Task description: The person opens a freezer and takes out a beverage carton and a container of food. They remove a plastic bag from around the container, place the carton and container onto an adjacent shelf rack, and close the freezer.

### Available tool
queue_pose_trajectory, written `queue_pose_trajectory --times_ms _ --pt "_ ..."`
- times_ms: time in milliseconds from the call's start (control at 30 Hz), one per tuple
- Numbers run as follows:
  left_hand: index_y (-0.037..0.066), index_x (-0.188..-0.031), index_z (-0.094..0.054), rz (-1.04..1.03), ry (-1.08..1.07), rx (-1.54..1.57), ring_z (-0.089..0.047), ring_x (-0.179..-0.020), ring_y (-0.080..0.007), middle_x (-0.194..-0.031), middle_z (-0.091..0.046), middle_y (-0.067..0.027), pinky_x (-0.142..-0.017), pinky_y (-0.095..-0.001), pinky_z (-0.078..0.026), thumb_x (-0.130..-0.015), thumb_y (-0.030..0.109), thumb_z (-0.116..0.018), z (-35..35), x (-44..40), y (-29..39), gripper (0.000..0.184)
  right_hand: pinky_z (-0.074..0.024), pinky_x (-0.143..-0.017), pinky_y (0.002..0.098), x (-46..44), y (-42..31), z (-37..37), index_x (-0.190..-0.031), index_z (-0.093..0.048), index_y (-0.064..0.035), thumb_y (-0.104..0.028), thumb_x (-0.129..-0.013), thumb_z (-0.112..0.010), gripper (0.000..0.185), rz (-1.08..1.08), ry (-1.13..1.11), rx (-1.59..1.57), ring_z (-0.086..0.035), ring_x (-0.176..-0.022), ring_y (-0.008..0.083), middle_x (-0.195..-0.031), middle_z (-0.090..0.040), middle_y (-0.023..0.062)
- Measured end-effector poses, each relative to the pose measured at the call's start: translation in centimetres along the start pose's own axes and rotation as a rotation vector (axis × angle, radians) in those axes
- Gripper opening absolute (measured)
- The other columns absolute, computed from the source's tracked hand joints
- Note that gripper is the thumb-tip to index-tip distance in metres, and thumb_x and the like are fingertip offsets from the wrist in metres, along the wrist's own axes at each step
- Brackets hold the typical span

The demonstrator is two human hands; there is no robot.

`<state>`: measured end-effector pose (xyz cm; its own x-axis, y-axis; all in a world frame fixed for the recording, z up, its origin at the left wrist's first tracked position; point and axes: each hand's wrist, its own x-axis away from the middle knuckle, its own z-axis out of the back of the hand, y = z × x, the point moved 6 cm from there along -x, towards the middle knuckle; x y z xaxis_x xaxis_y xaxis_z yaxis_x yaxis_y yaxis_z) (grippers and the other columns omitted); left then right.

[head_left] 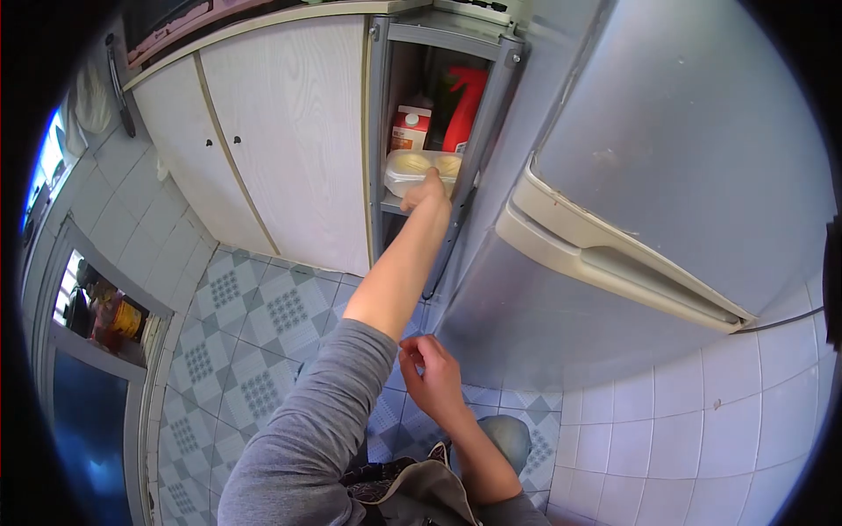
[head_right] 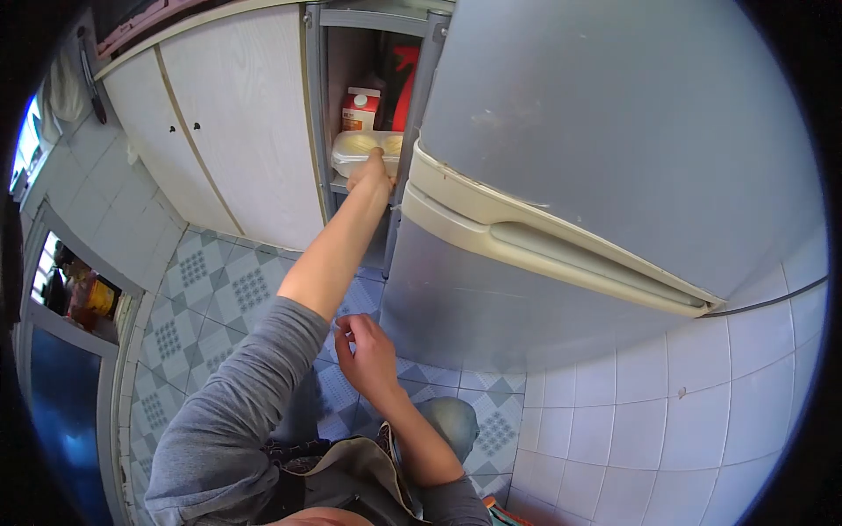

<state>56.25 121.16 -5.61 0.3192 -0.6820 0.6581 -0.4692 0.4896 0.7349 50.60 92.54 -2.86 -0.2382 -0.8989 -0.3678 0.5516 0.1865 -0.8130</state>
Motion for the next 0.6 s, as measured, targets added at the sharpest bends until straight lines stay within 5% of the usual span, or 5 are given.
queue_pose_trajectory --times_ms 133,600 --pt "-0.011 -0.117 -0.022 -0.041 0.108 -0.023 -0.056 -0.099 -0.0387 -0.108 -0.054 -0.0281 -0.087 -0.0398 -0.045 -0.059 0.026 -0.079 0.6 0.4 0.7 0.09 -0.0487 -0.06 0.0308 -0.1 -0.5 0.3 -0.087 -0.055 -0.001 -0.001 -0.076 -0.059 0.013 0.037 0.017 0.054 -0.06 -0.067 0.0232 -0.078 -0.057 0.0112" --pt "-0.011 -0.115 -0.031 -0.181 -0.037 -0.042 -0.052 -0.104 -0.0397 -0.114 -0.05 -0.0287 -0.091 -0.0415 -0.042 -0.062 0.028 -0.077 0.9 -3.1 2.5 0.08 -0.0475 -0.06 0.032 -0.4 -0.8 2.4 -0.086 -0.055 -0.0025 -0.004 -0.077 -0.059 0.01 -0.032 0.081 0.084 -0.059 -0.066 0.0235 -0.078 -0.057 0.0105"
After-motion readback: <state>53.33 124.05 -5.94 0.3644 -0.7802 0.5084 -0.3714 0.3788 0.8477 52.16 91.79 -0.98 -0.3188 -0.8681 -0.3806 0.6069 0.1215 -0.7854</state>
